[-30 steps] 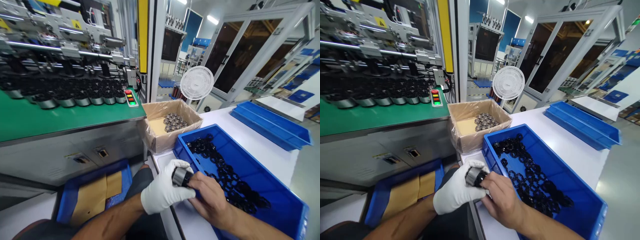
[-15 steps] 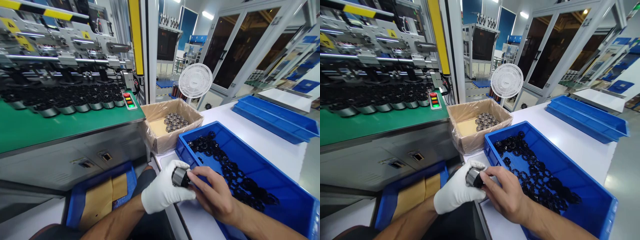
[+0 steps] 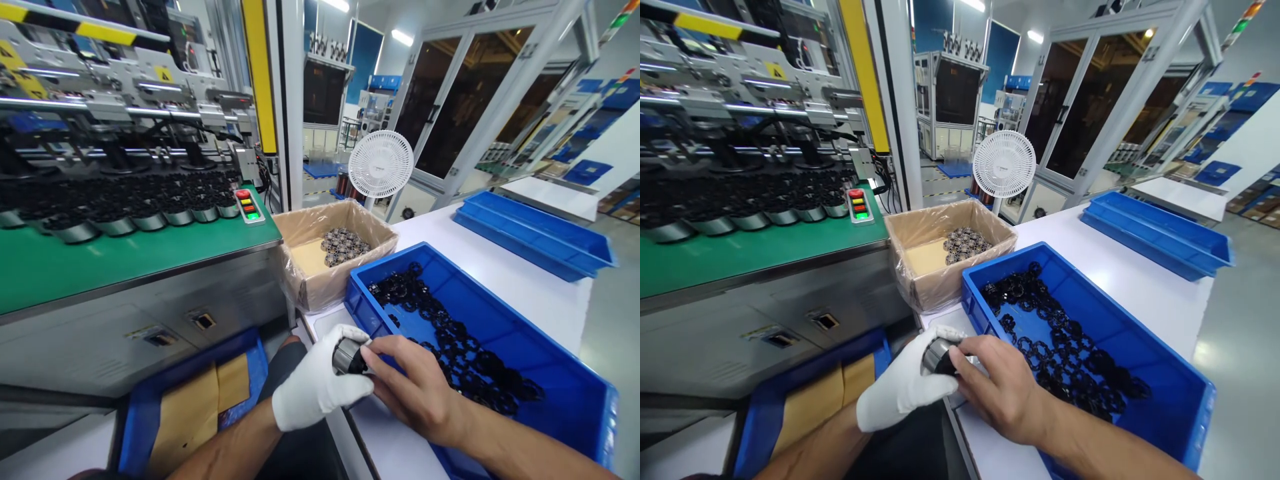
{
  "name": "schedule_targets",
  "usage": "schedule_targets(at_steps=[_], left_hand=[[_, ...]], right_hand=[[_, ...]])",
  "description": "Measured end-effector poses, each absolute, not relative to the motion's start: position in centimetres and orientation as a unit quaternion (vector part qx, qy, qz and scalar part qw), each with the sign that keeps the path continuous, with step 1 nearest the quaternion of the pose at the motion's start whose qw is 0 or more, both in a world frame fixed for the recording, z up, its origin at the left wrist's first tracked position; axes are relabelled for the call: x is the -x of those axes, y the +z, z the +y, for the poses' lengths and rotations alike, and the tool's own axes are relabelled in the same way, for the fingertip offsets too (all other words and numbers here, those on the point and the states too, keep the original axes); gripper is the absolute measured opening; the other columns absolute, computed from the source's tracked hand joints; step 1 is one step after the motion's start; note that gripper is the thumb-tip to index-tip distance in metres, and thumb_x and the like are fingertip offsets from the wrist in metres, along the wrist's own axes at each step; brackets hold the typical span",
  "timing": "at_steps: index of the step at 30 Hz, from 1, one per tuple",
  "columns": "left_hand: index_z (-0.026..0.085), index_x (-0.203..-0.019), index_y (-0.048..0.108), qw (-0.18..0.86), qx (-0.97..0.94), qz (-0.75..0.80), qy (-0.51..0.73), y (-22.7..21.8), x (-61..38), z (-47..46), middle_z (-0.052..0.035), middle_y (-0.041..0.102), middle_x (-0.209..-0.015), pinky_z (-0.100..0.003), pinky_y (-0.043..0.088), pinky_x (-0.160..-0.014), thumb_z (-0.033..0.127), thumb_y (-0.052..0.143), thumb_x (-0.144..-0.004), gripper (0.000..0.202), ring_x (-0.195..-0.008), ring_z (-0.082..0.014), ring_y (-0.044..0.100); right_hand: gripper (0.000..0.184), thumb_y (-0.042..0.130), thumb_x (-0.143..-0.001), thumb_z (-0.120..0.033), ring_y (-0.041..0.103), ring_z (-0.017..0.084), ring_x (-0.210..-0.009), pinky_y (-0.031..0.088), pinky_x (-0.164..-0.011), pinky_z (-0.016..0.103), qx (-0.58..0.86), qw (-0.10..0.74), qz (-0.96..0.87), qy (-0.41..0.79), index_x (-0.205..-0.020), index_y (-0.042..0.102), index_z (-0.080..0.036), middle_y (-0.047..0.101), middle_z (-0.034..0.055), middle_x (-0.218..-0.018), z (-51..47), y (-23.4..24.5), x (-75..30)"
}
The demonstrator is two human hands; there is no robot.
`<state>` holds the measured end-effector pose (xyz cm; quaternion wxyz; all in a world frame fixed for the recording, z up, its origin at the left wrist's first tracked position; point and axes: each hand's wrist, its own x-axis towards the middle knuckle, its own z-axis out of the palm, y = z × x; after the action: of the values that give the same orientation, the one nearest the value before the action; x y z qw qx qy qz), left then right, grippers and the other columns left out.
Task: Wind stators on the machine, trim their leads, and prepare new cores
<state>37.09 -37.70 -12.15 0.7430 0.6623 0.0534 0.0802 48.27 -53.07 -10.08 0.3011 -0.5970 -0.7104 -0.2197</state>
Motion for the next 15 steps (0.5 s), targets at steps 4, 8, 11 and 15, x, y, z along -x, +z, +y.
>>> schedule_targets(at_steps=[4,8,11,15], left_hand=[[0.017,-0.108,0.056,0.759,-0.646,0.031,0.080,-12.9,-37.1,-37.9,-0.0075,0.063,-0.106,-0.042,0.049,-0.093,0.026,0.071,-0.071,0.041,-0.103,-0.0258,0.060],[0.018,-0.122,0.051,0.771,-0.632,0.002,0.075,-13.6,-36.6,-37.7,-0.0070,0.062,-0.113,-0.042,0.047,-0.098,0.029,0.066,-0.080,0.046,-0.111,-0.0263,0.058],[0.020,-0.130,0.050,0.747,-0.658,0.013,0.089,-13.3,-36.8,-37.4,-0.0079,0.060,-0.122,-0.043,0.044,-0.103,0.032,0.049,-0.092,0.041,-0.116,-0.0261,0.056],[0.018,-0.124,0.059,0.591,-0.768,0.089,0.229,-14.0,-39.4,-37.3,-0.0125,0.061,-0.121,-0.047,0.042,-0.104,0.035,0.072,-0.072,0.056,-0.113,-0.0299,0.056]], right_hand=[[0.037,0.056,-0.091,-0.014,0.062,0.022,-0.085,0.054,-0.063,0.032,0.608,0.295,-0.710,-0.199,-0.127,0.052,-0.009,0.065,0.0160,-0.096,-52.9,-10.1,-48.3],[0.031,0.056,-0.093,-0.016,0.063,0.023,-0.085,0.055,-0.063,0.033,0.605,0.285,-0.713,-0.211,-0.123,0.054,-0.008,0.065,0.0162,-0.096,-52.8,-10.3,-48.5],[0.036,0.061,-0.092,-0.018,0.064,0.024,-0.091,0.058,-0.070,0.034,0.612,0.273,-0.707,-0.228,-0.126,0.056,-0.010,0.067,0.0153,-0.101,-53.1,-10.3,-48.9],[0.053,0.063,-0.091,-0.031,0.068,0.026,-0.094,0.060,-0.077,0.036,0.629,0.260,-0.682,-0.268,-0.141,0.052,-0.015,0.067,0.0155,-0.111,-54.0,-11.3,-50.7]])
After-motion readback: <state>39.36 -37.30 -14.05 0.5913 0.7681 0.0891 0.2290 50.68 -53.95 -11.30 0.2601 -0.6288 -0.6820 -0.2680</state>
